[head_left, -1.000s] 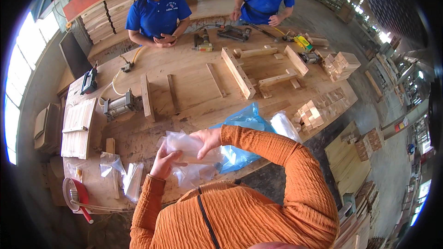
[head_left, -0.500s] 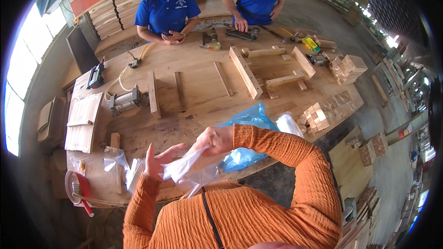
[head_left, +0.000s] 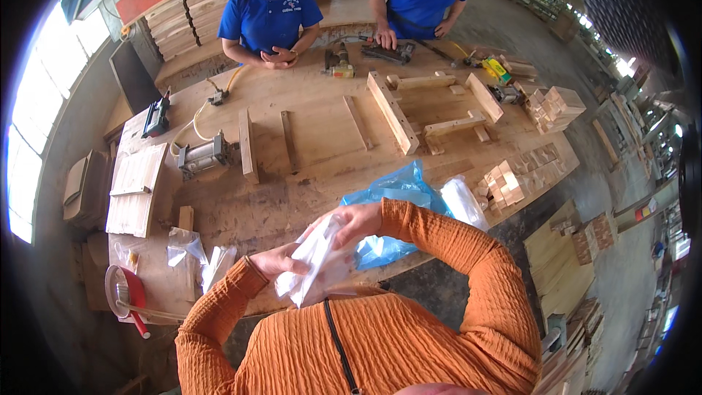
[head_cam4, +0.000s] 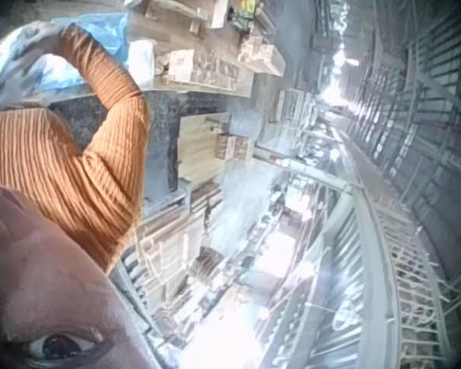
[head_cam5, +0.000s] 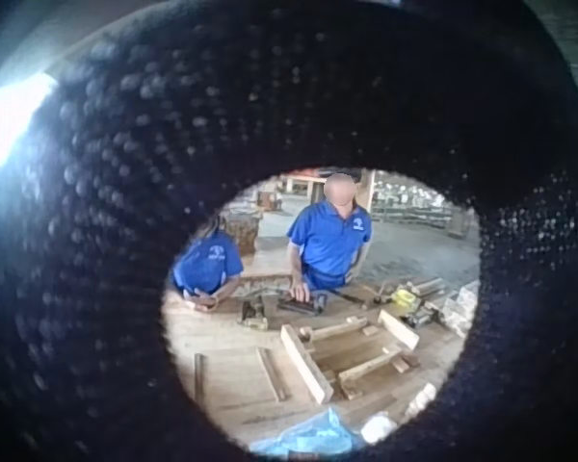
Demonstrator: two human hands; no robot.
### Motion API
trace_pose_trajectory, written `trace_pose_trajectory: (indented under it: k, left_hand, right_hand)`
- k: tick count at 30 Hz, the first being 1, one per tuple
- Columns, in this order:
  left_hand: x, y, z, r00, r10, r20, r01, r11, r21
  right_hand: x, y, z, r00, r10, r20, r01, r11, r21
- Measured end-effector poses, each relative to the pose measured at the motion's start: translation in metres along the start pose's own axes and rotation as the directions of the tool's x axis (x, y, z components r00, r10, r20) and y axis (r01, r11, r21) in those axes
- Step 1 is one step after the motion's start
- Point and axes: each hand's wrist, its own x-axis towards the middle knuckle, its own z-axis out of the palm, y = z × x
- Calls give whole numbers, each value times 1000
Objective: The person places small wooden blocks into clear plastic bags on a workbench, then seals the bags. The person also wipes a wooden block with a white cloth before placing it into a bag.
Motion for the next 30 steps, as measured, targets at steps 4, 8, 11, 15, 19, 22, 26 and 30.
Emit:
trace_pose_trajectory:
  k: [4,8,11,15,19,22,26,30]
  left_hand:
    - [-3,-19,-5,999,-9,36,9,1000,-3]
    - [-7,-16,-7,996,-9,84,1,996,88]
    - [-10,-2,2,998,-66,-3,65,977,201]
    - [-10,-3,-1,999,-37,-19,41,970,241]
    - [-17,-3,2,985,-20,170,22,1000,-8]
    - [-27,-13,-1,983,-41,177,66,988,-138]
    - [-33,6,6,988,-57,140,62,997,-37]
    - [-39,8,9,969,-18,246,11,999,33]
  right_hand:
    - [-13,1,18,989,135,-59,-141,985,-100]
    - [-14,10,23,983,116,-141,-133,983,-124]
    - [-12,10,25,984,-28,-174,-23,957,-288]
    - [-2,12,18,986,-112,-127,45,896,-442]
    - [5,2,22,913,-383,141,373,643,-668]
    - [10,-15,33,869,-418,265,465,506,-727]
    - [9,-20,34,859,-421,291,472,431,-769]
    - [-2,-29,46,972,-235,26,233,929,-288]
